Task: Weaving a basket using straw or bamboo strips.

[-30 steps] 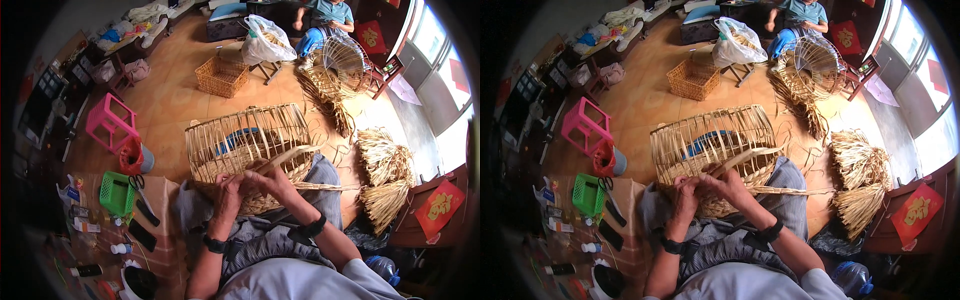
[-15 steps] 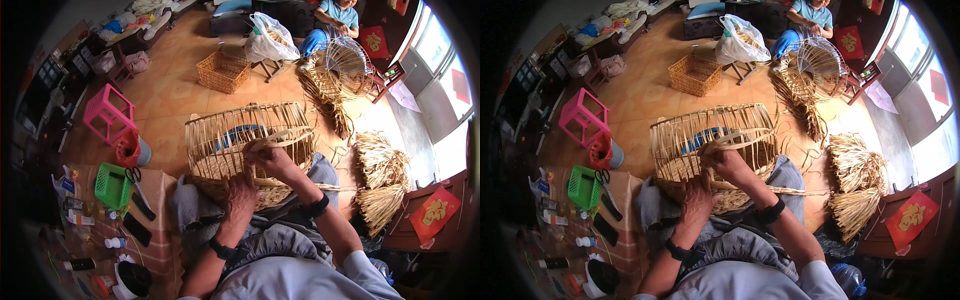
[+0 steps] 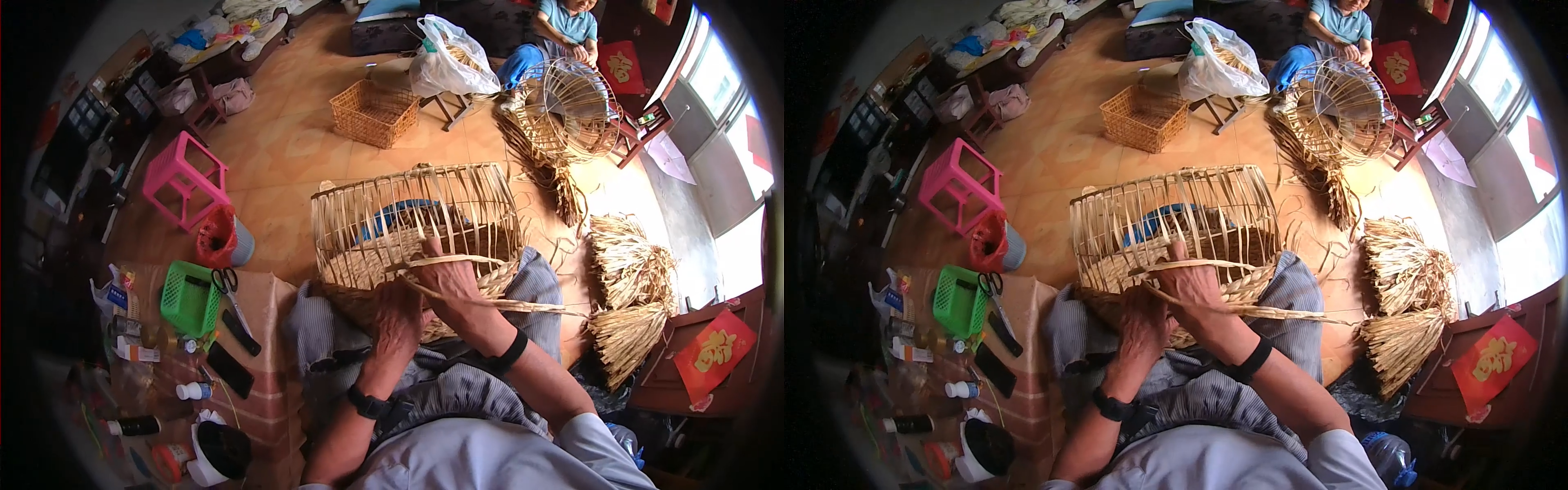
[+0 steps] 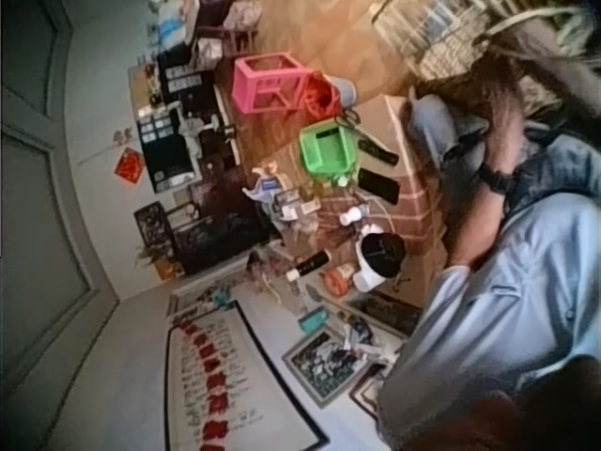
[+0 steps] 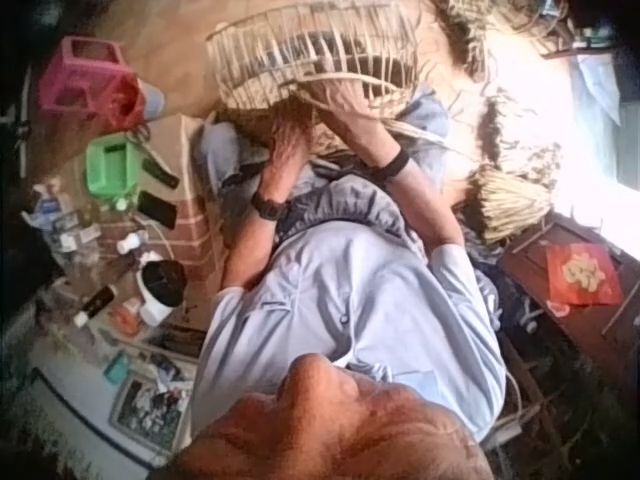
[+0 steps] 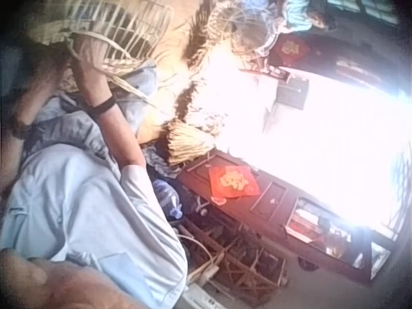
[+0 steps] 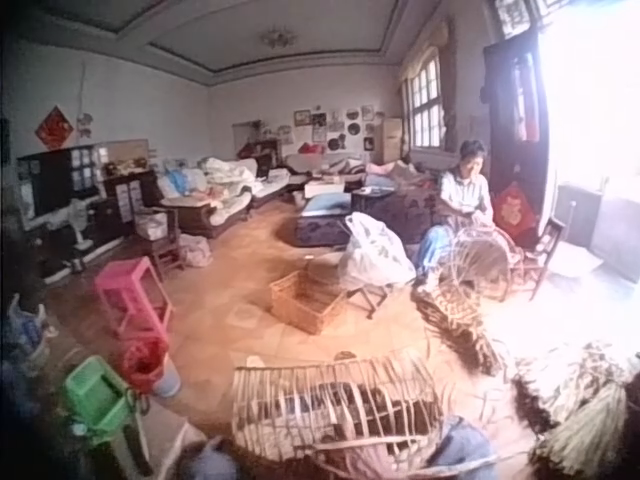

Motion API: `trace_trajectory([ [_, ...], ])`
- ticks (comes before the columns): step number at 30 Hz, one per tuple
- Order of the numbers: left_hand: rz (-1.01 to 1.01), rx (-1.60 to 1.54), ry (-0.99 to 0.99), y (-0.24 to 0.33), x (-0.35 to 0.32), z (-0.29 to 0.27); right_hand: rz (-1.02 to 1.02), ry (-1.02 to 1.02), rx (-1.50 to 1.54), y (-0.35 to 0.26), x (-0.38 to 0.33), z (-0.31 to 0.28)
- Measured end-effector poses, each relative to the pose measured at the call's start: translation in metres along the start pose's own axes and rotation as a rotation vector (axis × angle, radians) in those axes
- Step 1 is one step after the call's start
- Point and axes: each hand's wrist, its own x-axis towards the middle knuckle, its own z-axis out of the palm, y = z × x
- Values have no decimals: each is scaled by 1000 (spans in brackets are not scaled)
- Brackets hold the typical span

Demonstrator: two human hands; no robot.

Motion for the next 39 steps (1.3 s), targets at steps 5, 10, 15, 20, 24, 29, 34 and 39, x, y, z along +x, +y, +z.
trace_trajectory([
  [5, -40, 13, -21, 1, 3, 5, 111, -58, 115, 11, 4, -3],
  [10, -92, 19, -103, -2, -1, 7, 56, 38, 197, 13, 3, -5],
  [15, -83, 6, -14, -1, -6, 2, 101, 18, 444, 13, -15, -17],
  [20, -136, 0, -123, 3, 2, -2, 492, 113, 789, 18, -31, -1],
  [24, -178, -44, -161, -2, 0, -2, 626, 217, 1321, 24, -35, -21],
  [29, -221, -113, -156, -1, 2, 3, 764, 173, 1654, 66, -19, -31],
  [34, -197, -168, -18, -5, 1, 5, 657, 91, 1501, 35, -17, -42],
  [39, -126, -35, -79, -10, 3, 3, 374, -103, 805, 28, -70, -28],
])
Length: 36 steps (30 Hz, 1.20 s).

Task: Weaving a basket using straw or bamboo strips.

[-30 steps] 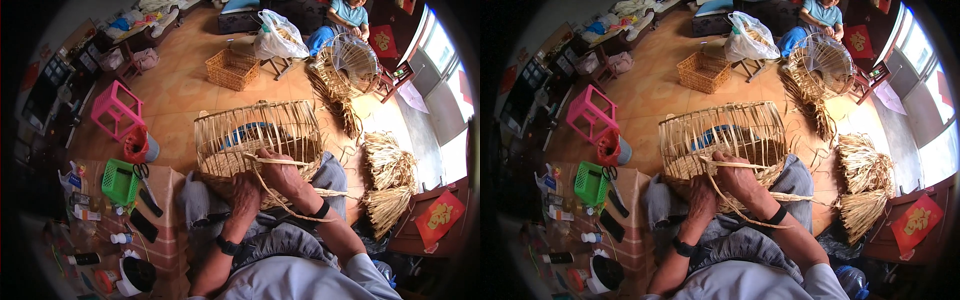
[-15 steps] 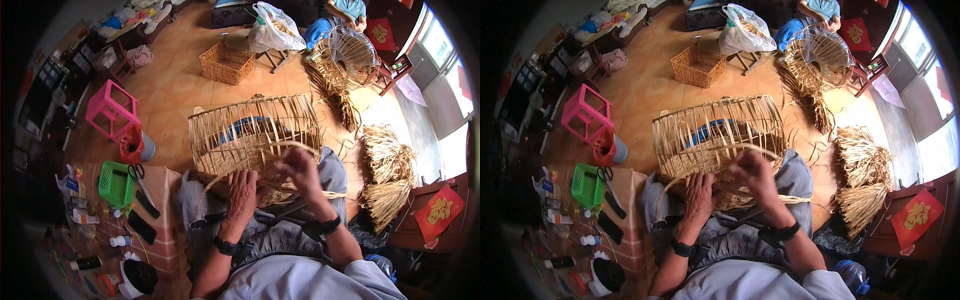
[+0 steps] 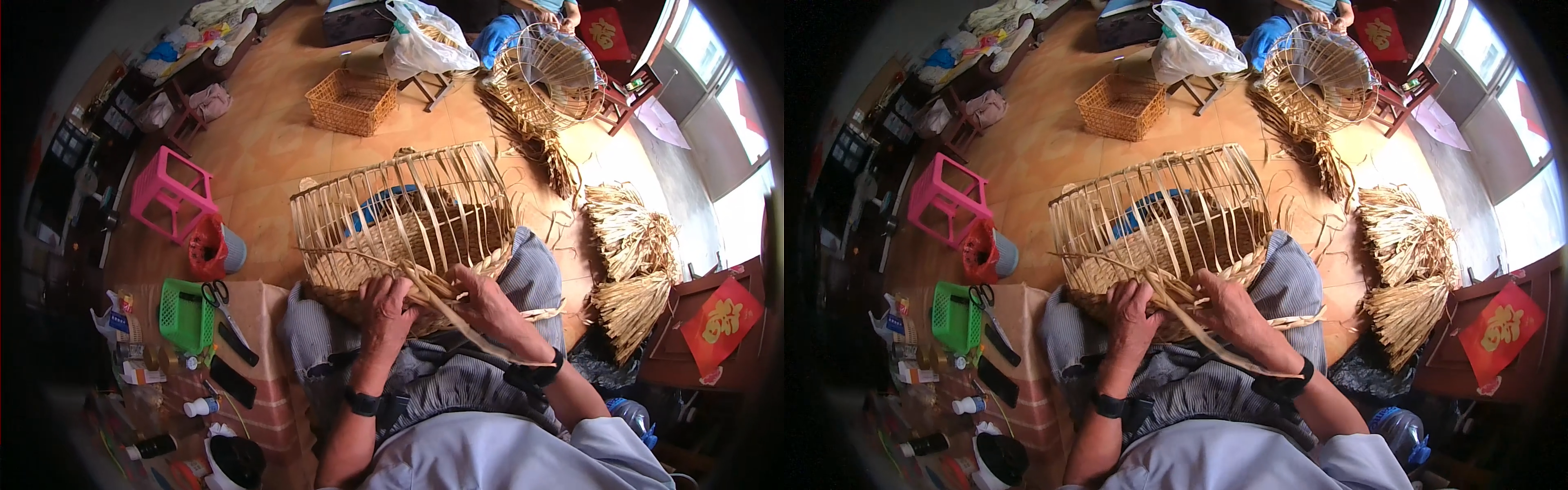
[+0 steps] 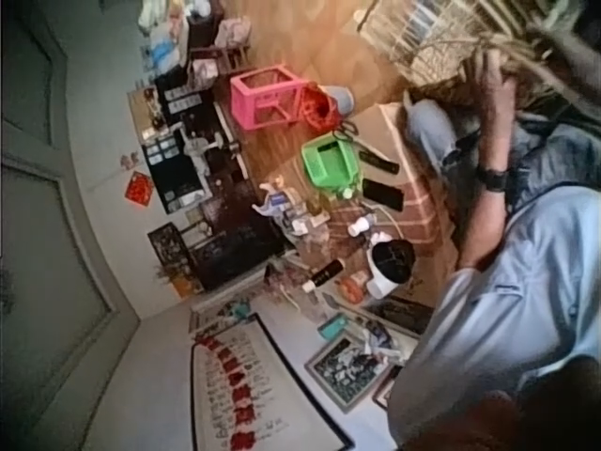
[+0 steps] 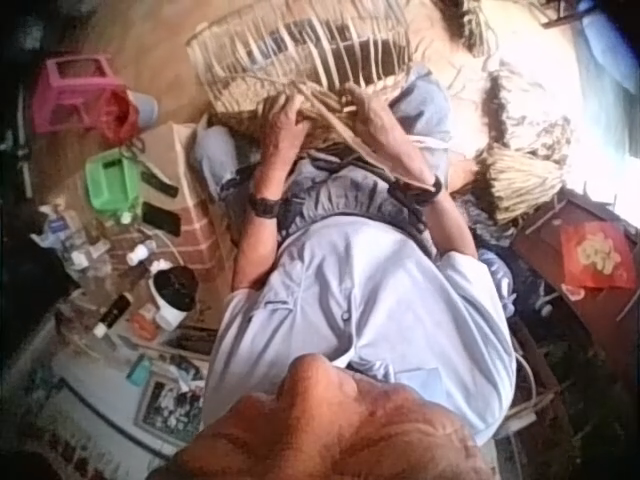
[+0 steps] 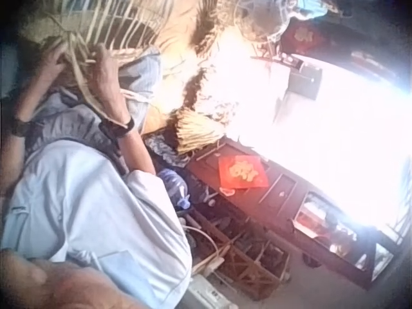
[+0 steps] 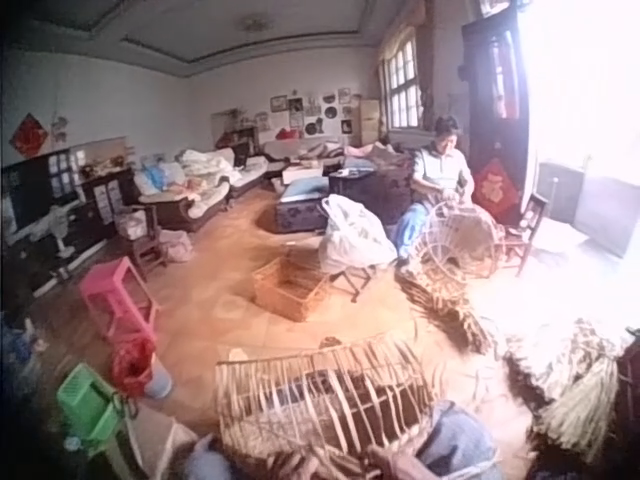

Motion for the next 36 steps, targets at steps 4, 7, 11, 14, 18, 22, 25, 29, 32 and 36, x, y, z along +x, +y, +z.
trace_trajectory([
  [4, -37, -183, -76, -9, -1, -13, 361, 89, 566, -9, 1, -3],
  [7, -54, -265, -12, -7, -1, -41, 328, 94, 870, 24, -2, -5],
  [11, -79, -298, 193, 0, -9, -70, 416, 10, 321, -1, -7, -3],
  [14, -185, -331, 388, -3, -15, -77, 241, -136, -217, 1, -6, -8],
  [18, -306, -529, 621, -39, -32, -78, 445, 135, 861, 14, -6, -28],
  [22, -261, -424, 687, -43, -34, -98, 313, 381, 1418, 47, -15, -34],
  [25, -231, -363, 712, -32, -31, -98, 202, 419, 1497, 52, -22, -38],
  [29, -3, -262, 412, -1, -16, -96, 114, 530, 1639, 52, -31, -52],
  [32, 104, -273, 154, 15, -4, -72, -108, 616, 1688, 86, -51, -96],
  [36, 138, -122, -3, 18, 14, -55, 70, 963, 1364, 89, -70, -125],
])
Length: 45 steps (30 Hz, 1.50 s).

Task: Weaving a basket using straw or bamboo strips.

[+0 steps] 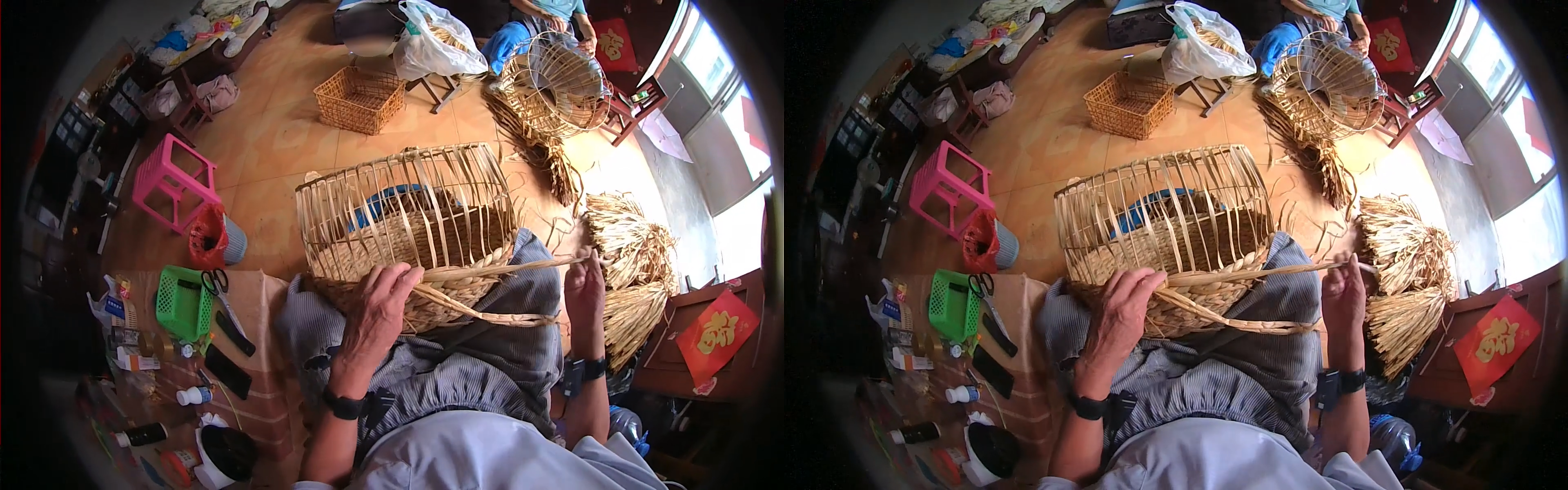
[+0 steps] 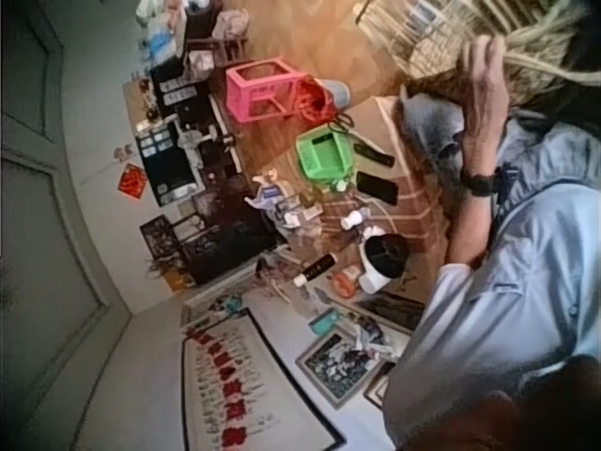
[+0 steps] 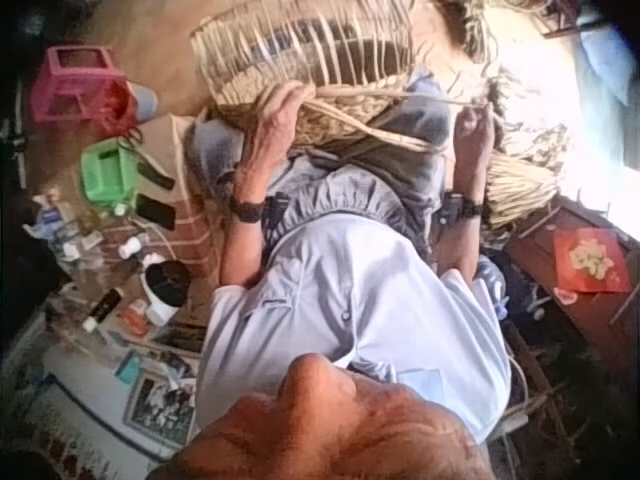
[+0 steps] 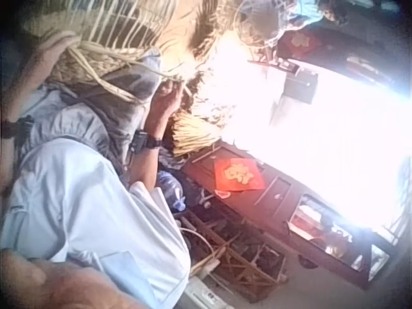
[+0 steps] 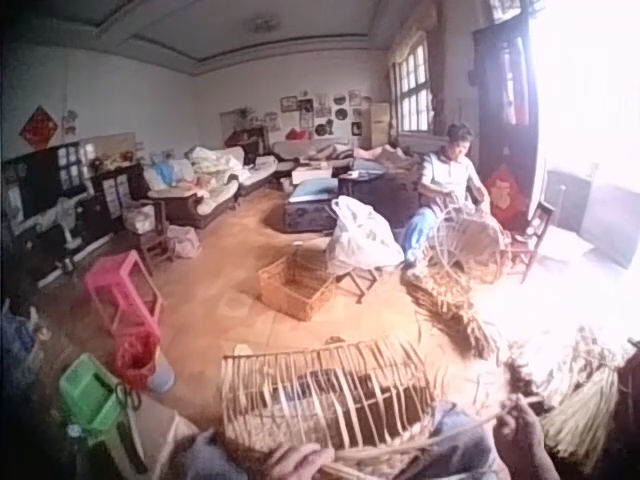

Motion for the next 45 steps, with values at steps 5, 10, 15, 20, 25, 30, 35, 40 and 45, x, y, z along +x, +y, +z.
trace_trajectory([
  [5, 5, 114, -45, -7, 5, 9, 28, -499, -1382, 19, -72, 31],
  [10, 4, 35, -97, -14, 13, 12, -220, -885, -1703, 85, -108, 69],
  [15, -177, -212, -58, -12, 15, 17, -103, -1023, -1583, 130, -107, 79],
  [20, -192, -300, -65, -20, 16, 22, -106, -943, -1347, 137, -102, 69],
  [25, -215, -361, -82, -23, 13, 21, -554, -1110, -1762, 84, -120, 118],
  [30, -62, -202, -110, -31, 9, 23, -604, -1186, -1937, 36, -118, 142],
  [35, -7, -67, 12, -13, 2, 24, -730, -985, -2018, 2, -106, 148],
  [40, -57, -70, 79, -13, -3, 41, -1122, -594, -1838, 7, -108, 156],
  [45, -85, -88, 187, -9, -2, 49, -571, -873, -1475, 63, -133, 123],
])
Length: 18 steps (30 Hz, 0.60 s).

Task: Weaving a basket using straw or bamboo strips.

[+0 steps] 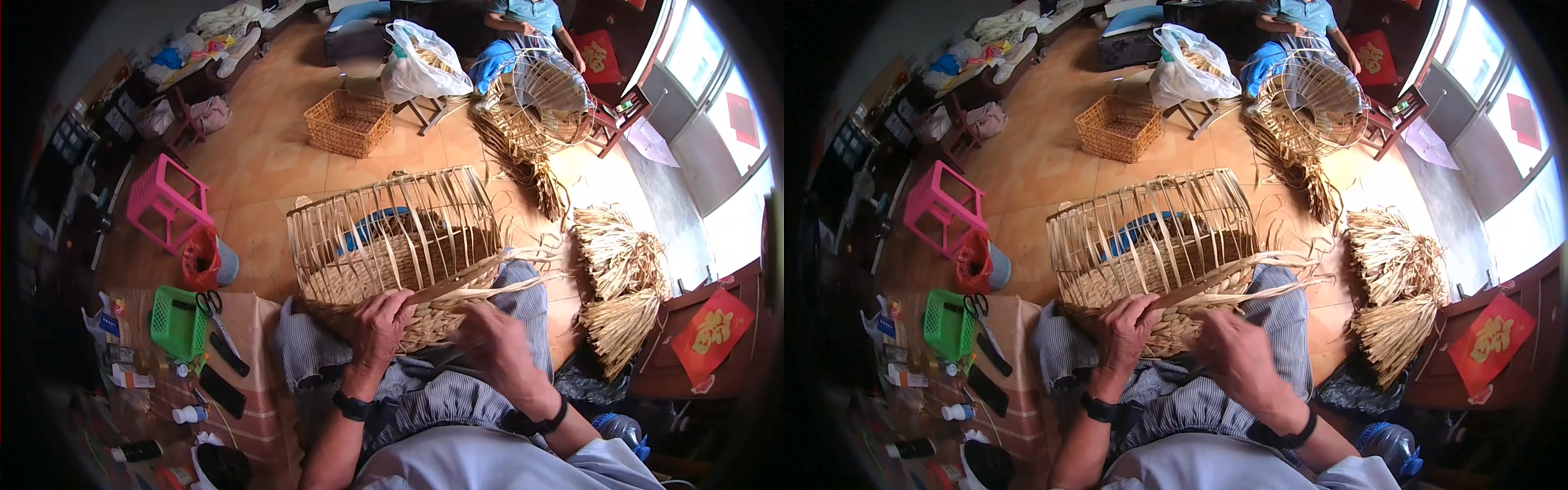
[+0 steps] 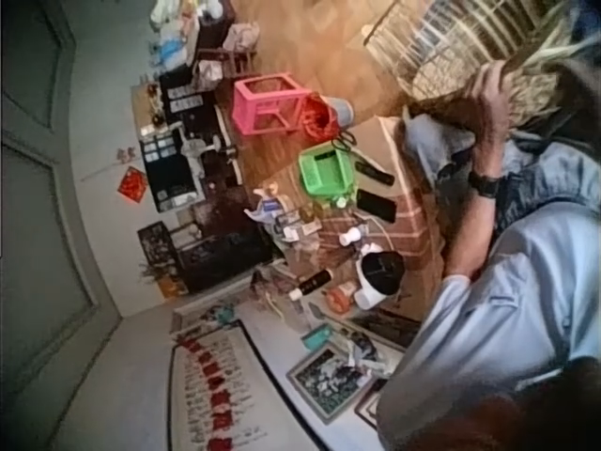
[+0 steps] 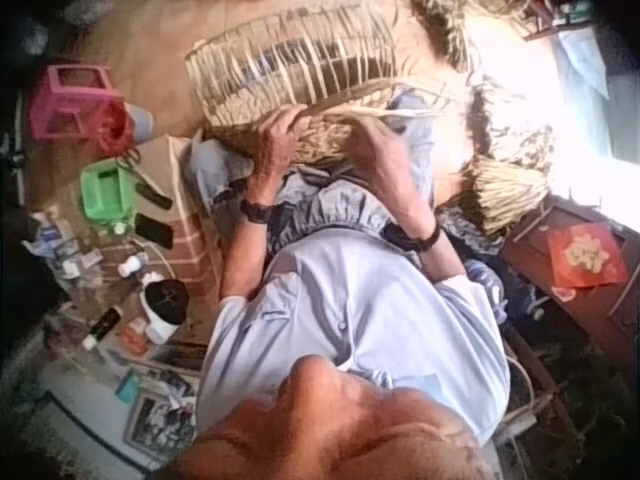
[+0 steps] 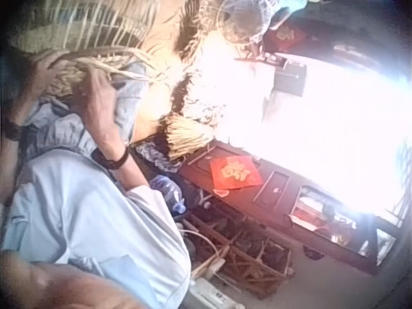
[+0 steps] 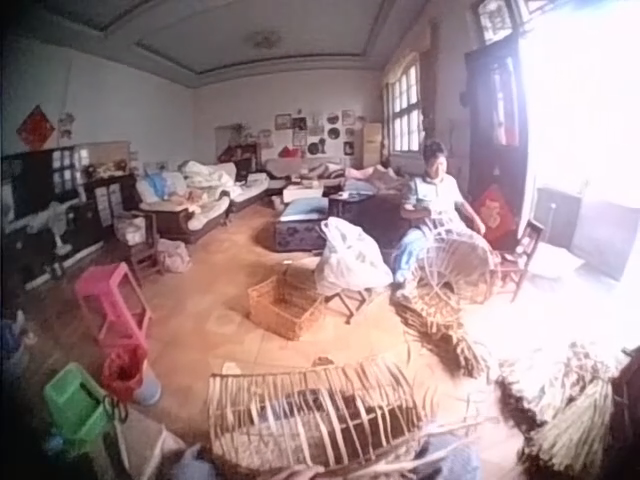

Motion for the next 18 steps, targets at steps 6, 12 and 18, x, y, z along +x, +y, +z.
trace_trajectory([
  [6, -43, -28, 49, -5, -3, 6, 619, -64, 981, 39, 45, 49],
  [12, -46, 230, -82, 19, -6, 10, 490, 18, 1024, 69, 100, 45],
  [18, -120, 460, -329, 23, -1, 21, 7, -246, 390, 53, 123, 49],
])
